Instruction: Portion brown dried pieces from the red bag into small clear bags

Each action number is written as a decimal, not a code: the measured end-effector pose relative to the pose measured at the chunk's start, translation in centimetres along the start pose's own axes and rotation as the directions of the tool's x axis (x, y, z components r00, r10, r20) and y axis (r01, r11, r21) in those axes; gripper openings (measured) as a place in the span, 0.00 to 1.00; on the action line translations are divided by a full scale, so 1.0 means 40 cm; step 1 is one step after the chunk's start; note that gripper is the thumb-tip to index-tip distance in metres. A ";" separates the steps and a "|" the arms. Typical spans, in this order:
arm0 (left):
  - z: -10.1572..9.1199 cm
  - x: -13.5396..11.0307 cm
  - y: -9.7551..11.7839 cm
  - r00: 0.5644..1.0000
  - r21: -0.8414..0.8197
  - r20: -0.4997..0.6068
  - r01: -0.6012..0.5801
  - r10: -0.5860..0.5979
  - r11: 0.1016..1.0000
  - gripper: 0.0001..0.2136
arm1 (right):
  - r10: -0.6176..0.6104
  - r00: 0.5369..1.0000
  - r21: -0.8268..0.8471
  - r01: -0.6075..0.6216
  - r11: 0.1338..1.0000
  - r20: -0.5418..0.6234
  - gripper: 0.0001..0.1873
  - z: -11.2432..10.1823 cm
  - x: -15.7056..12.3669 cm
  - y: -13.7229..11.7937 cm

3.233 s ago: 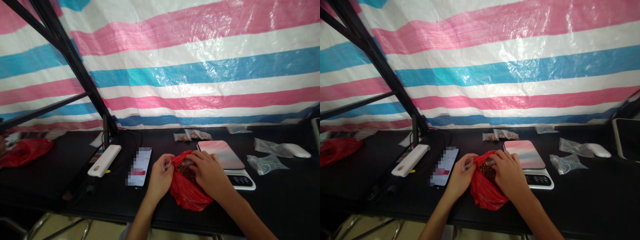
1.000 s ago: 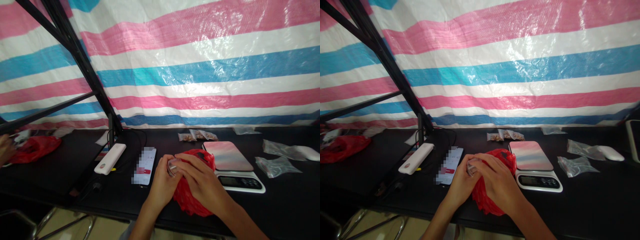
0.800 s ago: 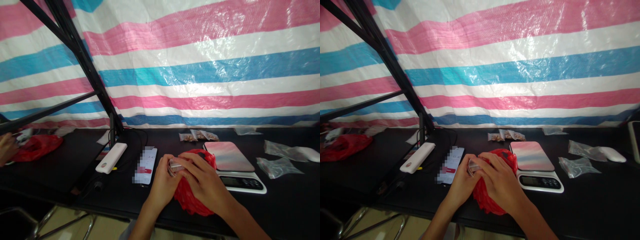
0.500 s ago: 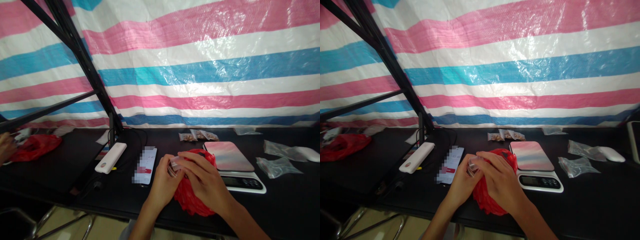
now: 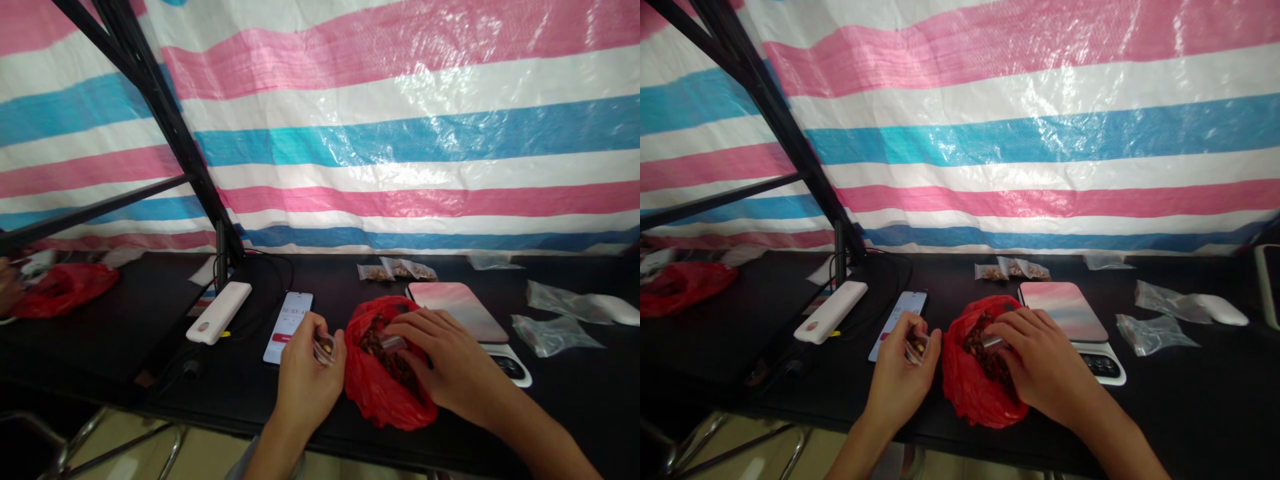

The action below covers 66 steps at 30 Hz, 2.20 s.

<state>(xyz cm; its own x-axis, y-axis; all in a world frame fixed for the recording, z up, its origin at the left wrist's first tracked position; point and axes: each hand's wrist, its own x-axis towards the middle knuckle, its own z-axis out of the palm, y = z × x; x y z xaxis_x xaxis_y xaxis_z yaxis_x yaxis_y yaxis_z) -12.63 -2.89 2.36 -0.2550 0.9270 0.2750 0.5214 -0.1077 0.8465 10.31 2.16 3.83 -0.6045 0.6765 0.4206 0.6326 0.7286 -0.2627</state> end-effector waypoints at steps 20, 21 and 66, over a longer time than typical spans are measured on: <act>0.086 0.037 -0.023 0.942 -0.529 0.271 0.318 -0.198 0.787 0.12 | 0.242 0.970 0.029 -0.243 0.970 0.029 0.20 0.075 0.022 -0.014; 0.086 0.039 -0.024 0.937 -0.543 0.273 0.336 -0.217 0.770 0.12 | 0.255 0.967 0.031 -0.255 0.966 0.022 0.20 0.079 0.022 -0.016; 0.110 0.026 -0.020 0.988 -0.204 0.150 -0.012 0.044 0.979 0.09 | -0.054 0.954 -0.071 0.034 0.997 -0.295 0.27 0.067 0.036 -0.084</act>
<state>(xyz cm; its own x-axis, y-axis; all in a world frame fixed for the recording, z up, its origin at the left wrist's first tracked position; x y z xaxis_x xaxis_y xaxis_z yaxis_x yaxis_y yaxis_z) -9.74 -0.25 -0.03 -0.1071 0.9648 0.2403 0.3473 -0.1901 0.9183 6.01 0.96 3.01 -0.4675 0.5746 0.6718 0.6446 0.7416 -0.1857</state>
